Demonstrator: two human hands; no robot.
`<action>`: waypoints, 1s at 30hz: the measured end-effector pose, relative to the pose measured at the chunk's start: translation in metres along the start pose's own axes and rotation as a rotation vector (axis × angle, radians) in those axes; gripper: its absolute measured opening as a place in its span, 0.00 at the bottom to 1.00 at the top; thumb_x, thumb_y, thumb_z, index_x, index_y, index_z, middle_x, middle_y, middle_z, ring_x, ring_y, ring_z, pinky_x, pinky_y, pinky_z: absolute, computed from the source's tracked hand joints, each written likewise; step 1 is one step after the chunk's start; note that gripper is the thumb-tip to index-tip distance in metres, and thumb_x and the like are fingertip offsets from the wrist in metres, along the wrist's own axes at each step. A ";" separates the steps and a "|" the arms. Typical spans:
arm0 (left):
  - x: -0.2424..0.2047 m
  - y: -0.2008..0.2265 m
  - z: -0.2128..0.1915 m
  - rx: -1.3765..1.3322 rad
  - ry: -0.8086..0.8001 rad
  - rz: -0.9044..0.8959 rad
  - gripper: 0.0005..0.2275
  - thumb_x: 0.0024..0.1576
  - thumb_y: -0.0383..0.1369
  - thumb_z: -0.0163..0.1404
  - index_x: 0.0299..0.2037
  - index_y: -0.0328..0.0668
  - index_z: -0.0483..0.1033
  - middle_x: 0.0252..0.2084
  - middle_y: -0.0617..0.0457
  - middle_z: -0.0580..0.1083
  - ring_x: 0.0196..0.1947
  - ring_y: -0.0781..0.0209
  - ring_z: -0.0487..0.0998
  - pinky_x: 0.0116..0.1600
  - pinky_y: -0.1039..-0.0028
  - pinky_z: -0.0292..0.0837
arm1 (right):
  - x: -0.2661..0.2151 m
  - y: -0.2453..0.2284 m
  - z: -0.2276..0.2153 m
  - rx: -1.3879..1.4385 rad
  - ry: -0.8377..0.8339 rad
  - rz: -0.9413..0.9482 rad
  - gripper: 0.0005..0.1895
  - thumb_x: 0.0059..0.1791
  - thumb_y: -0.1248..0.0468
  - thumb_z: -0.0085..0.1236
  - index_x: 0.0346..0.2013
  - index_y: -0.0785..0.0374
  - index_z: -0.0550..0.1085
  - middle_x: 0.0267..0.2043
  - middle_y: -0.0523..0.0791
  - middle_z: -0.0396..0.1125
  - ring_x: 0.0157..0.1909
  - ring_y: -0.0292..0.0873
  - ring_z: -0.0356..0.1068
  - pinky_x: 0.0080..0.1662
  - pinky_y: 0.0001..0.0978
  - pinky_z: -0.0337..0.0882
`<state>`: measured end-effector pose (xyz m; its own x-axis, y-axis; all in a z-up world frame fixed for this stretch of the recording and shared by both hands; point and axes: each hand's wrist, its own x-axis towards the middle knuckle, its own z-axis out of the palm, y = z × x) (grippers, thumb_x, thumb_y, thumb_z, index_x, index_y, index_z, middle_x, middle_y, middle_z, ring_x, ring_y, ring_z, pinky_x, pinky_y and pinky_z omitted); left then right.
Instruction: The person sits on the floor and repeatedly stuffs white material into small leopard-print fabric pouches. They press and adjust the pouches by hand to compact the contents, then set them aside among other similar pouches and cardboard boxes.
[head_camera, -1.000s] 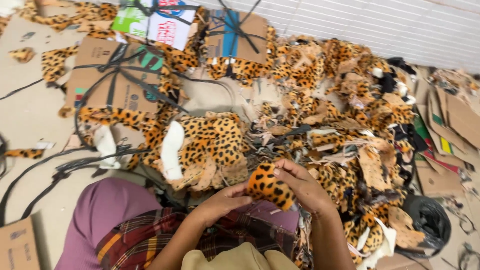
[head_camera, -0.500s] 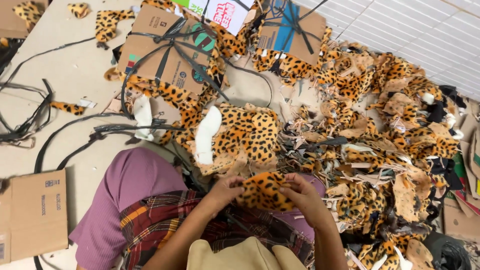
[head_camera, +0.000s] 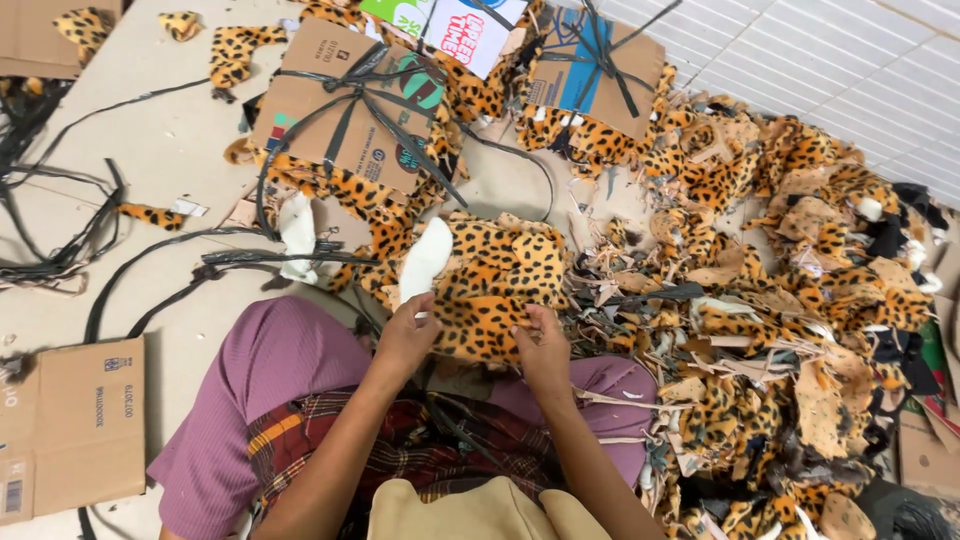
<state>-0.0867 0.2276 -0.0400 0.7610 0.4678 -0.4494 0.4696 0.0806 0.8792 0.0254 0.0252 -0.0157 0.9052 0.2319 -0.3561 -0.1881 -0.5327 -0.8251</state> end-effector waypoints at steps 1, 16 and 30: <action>-0.006 0.004 0.005 0.001 -0.009 0.000 0.25 0.56 0.30 0.53 0.66 0.42 0.69 0.60 0.36 0.71 0.59 0.44 0.75 0.56 0.58 0.76 | -0.006 -0.007 -0.005 -0.001 0.008 0.005 0.19 0.50 0.65 0.61 0.56 0.55 0.73 0.50 0.48 0.68 0.48 0.44 0.74 0.46 0.38 0.76; -0.026 0.040 0.047 0.970 -0.238 -0.007 0.35 0.66 0.35 0.45 0.78 0.52 0.35 0.79 0.43 0.24 0.77 0.41 0.20 0.72 0.40 0.17 | 0.036 0.020 0.045 -0.986 0.150 -1.017 0.28 0.57 0.50 0.41 0.74 0.44 0.58 0.81 0.49 0.41 0.81 0.51 0.37 0.70 0.66 0.26; 0.005 0.011 0.065 1.174 -0.305 -0.152 0.36 0.67 0.48 0.38 0.77 0.62 0.24 0.78 0.53 0.16 0.74 0.42 0.11 0.71 0.35 0.18 | 0.073 0.056 0.064 -1.089 0.216 -1.069 0.30 0.58 0.40 0.26 0.75 0.35 0.54 0.81 0.44 0.40 0.81 0.50 0.37 0.72 0.66 0.28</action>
<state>-0.0486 0.1738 -0.0431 0.6631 0.2843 -0.6925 0.5615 -0.8007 0.2089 0.0563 0.0638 -0.1161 0.4861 0.8128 0.3212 0.8365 -0.5391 0.0983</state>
